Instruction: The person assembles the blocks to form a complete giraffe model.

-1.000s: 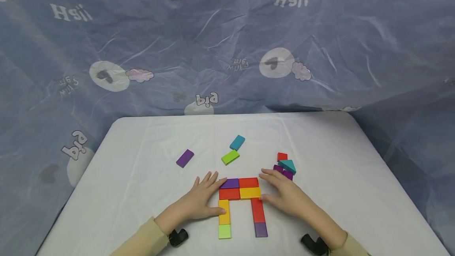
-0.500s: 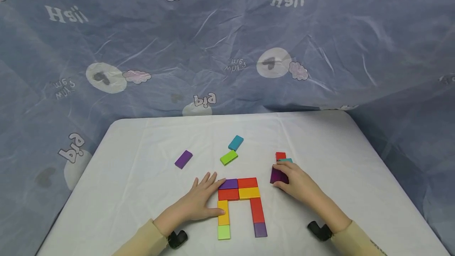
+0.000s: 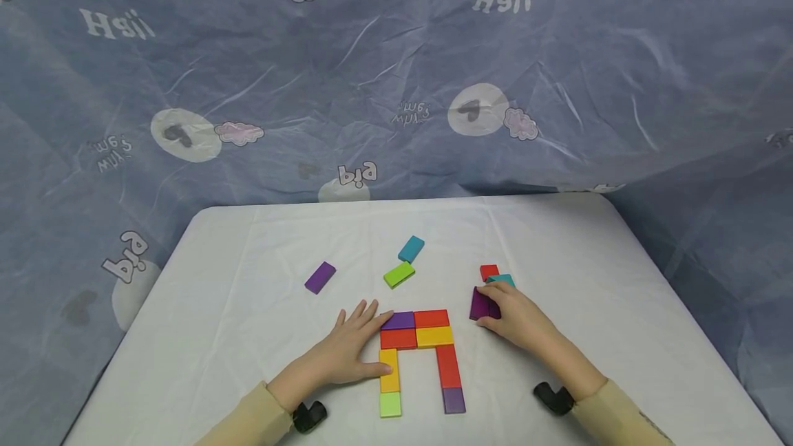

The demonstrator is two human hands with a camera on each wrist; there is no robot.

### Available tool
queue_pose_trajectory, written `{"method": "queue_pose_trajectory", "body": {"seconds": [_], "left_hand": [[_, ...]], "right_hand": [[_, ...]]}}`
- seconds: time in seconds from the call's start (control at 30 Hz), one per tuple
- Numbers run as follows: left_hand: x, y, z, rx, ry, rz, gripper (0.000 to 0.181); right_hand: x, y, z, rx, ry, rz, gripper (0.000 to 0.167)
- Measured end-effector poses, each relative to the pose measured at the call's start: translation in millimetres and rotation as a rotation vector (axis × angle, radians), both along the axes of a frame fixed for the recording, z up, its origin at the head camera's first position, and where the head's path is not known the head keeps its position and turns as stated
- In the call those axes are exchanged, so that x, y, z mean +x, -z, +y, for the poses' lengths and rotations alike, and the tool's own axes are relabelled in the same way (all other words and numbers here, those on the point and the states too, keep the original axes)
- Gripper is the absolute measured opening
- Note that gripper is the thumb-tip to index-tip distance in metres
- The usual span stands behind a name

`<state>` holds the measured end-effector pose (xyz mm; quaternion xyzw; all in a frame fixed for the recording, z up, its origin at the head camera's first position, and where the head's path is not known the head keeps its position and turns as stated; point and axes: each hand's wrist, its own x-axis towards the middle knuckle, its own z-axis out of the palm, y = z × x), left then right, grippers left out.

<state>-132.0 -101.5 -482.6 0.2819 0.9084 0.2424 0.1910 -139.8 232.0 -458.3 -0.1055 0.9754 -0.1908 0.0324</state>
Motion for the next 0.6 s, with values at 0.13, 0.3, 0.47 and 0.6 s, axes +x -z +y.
{"method": "queue_pose_trajectory", "body": {"seconds": [0.13,0.3,0.47,0.6], "left_hand": [[0.5,-0.8,-0.1,0.004,0.000,-0.004,0.089],[1.0,-0.4,0.0,0.001,0.001,-0.007,0.088],[1.3,-1.3,-0.3,0.000,-0.002,-0.010,0.088],[0.6,-2.1,-0.8,0.003,-0.004,-0.013,0.089]], "right_hand": [[-0.4,-0.8,-7,0.005,-0.004,-0.014,0.059],[-0.7,-0.9,-14,-0.002,-0.041,-0.018,0.059],[-1.2,-1.2,-18,-0.015,-0.073,-0.013,0.058],[-1.8,-2.3,-21,-0.017,-0.096,-0.019,0.058]]}}
